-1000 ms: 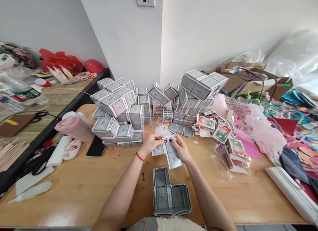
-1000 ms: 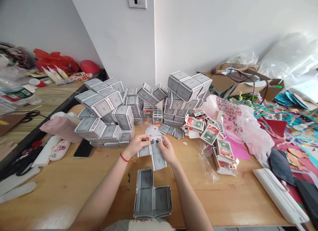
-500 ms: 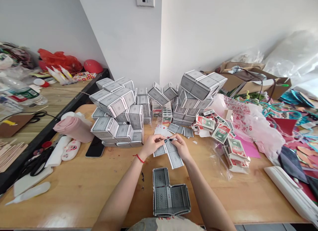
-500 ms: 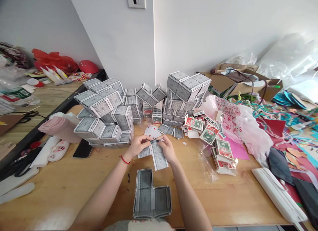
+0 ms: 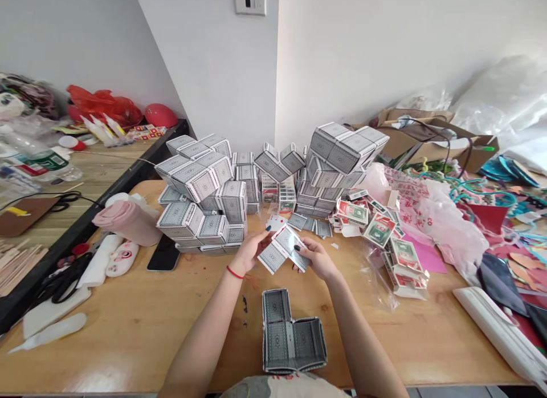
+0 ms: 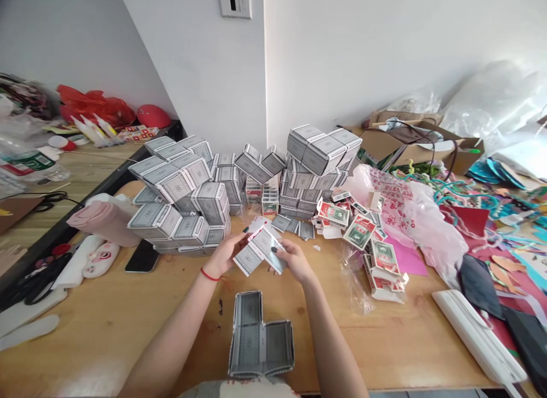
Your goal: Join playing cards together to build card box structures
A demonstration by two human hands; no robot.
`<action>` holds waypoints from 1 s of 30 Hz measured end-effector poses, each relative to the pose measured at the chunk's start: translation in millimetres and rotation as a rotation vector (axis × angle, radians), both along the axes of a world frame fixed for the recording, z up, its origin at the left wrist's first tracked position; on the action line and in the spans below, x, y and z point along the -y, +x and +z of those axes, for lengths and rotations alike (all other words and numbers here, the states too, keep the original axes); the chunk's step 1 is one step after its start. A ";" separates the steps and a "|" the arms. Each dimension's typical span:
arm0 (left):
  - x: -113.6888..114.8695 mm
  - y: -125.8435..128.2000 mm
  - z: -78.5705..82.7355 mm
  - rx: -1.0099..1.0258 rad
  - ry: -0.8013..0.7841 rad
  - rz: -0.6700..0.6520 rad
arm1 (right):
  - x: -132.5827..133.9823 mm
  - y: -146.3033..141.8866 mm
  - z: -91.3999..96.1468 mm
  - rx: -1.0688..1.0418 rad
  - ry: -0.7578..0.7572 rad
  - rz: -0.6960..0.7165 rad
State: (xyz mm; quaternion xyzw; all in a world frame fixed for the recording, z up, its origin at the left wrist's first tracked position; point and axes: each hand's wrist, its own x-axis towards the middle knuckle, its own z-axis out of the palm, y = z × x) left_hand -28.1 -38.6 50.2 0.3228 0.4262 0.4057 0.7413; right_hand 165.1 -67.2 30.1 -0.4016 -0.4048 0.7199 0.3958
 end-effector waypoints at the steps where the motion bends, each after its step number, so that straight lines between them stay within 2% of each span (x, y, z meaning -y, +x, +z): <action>1: 0.3 -0.3 -0.6 0.027 -0.048 -0.032 | -0.3 0.7 1.7 0.017 0.011 0.027; 5: 0.7 -0.4 -4.8 0.081 -0.107 -0.154 | 0.2 -0.6 6.7 0.082 0.044 0.057; 10: -2.1 1.2 -3.9 0.081 -0.183 -0.184 | 2.4 -2.9 4.9 0.118 0.061 0.022; 13: -4.7 4.1 -2.1 0.056 -0.197 -0.167 | 3.3 -3.1 6.2 0.137 0.071 0.012; 17: -6.4 9.7 -3.2 -0.073 -0.148 -0.042 | 3.4 -5.5 8.8 0.159 0.072 0.006; 20: -5.7 13.0 -6.4 -0.272 -0.005 0.021 | 3.9 -8.7 6.4 0.151 0.057 0.005; 24: -4.3 15.9 -11.6 -0.551 0.337 0.038 | 5.9 -12.9 2.2 0.138 0.044 0.030; 27: -3.4 16.8 -14.2 -0.650 0.519 0.036 | 7.6 -16.4 3.5 0.123 0.034 0.044; 30: -2.1 15.6 -16.1 -0.663 0.569 0.030 | 8.9 -18.0 8.2 0.110 0.029 0.066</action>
